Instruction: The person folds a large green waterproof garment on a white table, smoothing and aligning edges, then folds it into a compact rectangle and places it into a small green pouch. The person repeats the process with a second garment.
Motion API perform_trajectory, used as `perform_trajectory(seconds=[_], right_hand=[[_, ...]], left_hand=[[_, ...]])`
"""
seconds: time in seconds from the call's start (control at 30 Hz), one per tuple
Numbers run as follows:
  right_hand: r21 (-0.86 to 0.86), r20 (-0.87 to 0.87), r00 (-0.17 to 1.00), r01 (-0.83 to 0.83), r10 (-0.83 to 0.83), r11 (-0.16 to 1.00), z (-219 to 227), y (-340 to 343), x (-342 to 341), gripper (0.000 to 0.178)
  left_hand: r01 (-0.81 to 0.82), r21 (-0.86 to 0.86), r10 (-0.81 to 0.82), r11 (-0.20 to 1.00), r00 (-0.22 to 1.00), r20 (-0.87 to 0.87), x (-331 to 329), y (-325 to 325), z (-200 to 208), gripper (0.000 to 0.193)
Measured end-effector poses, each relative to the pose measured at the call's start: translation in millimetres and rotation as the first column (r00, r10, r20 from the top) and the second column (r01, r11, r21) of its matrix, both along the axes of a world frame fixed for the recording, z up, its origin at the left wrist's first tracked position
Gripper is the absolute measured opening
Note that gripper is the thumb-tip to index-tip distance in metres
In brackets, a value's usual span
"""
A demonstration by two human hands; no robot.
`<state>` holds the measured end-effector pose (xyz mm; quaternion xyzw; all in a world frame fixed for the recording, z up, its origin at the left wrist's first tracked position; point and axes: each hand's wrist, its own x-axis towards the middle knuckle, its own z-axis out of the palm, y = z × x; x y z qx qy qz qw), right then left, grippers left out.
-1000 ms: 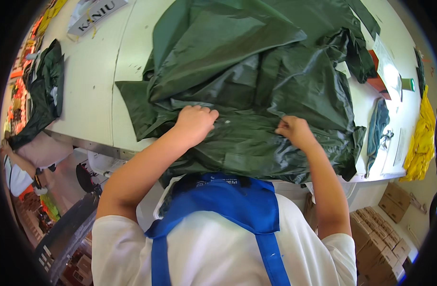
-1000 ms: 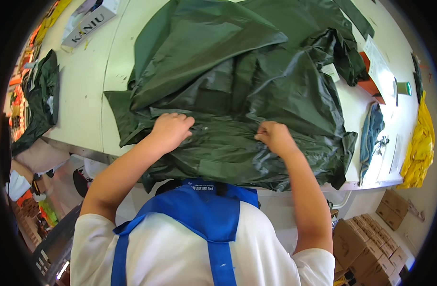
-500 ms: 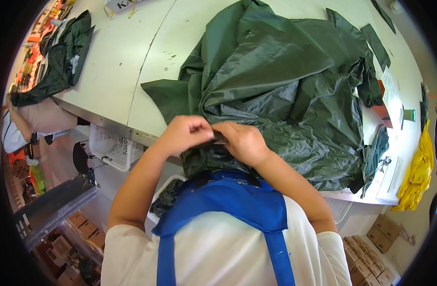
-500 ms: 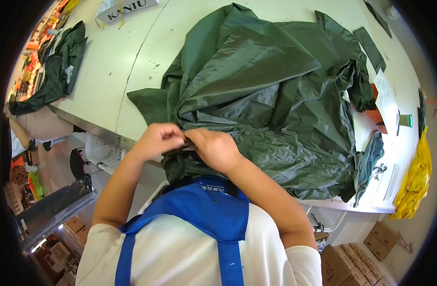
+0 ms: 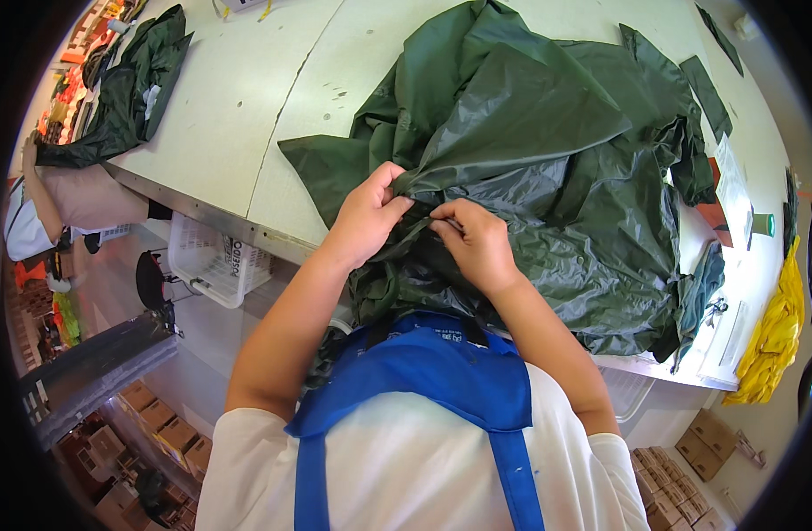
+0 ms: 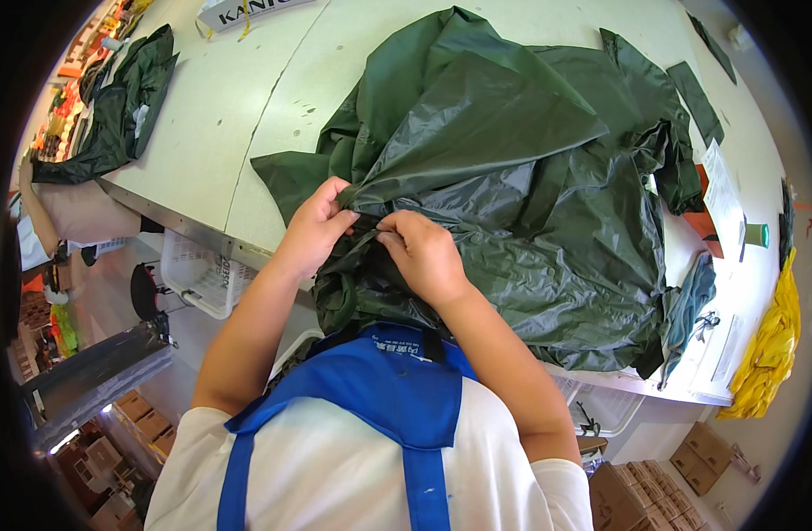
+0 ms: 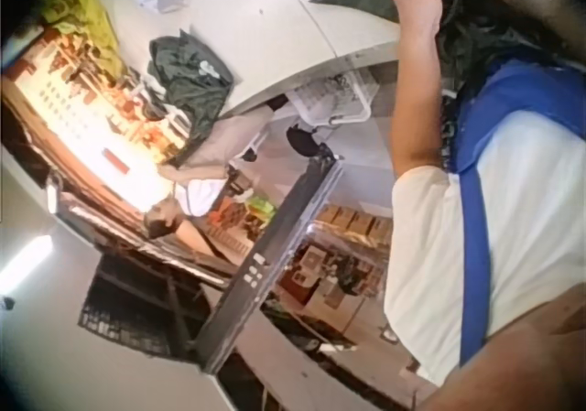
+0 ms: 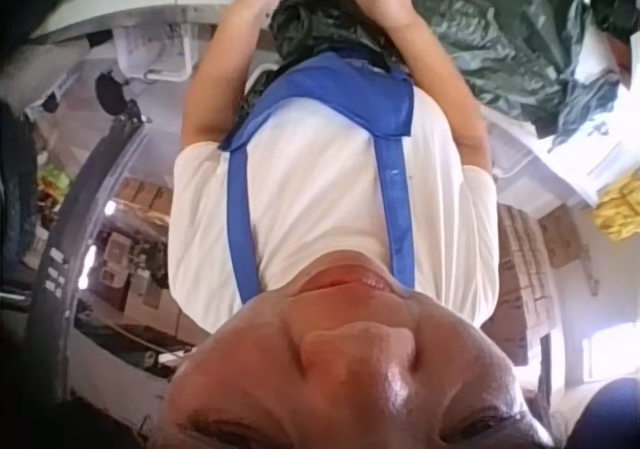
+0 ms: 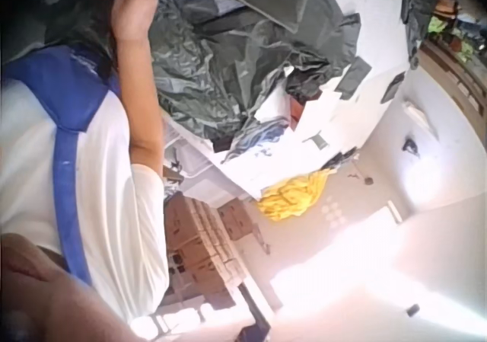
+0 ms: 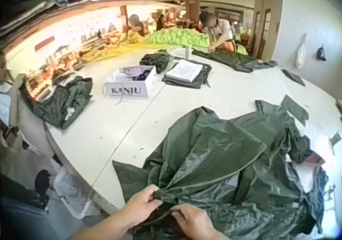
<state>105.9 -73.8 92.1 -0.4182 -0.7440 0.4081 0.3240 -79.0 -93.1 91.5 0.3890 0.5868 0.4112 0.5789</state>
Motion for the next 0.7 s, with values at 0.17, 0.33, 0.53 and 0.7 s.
perform_trajectory(seconds=[0.17, 0.33, 0.53, 0.7], right_hand=[[0.014, -0.043, 0.996, 0.079, -0.078, 0.997, 8, 1, -1, 0.012], [-0.047, -0.010, 0.996, 0.086, -0.087, 0.995, 14, -3, 3, 0.013], [-0.453, 0.138, 0.875, -0.361, 0.464, 0.815, 11, 14, 49, 0.022], [-0.525, 0.142, 0.986, 0.153, -0.091, 0.837, 24, 93, 160, 0.021]], left_hand=[[0.016, 0.098, 0.006, 0.995, 0.976, -0.218, 8, -5, 16, 0.014], [0.079, 0.040, -0.059, 0.996, 0.932, -0.357, 13, -8, 37, 0.015], [0.604, -0.261, -0.646, 0.753, 0.605, -0.465, 12, -6, 23, 0.043], [0.459, -0.183, -0.486, 0.869, 0.727, -0.486, -5, 54, 16, 0.052]])
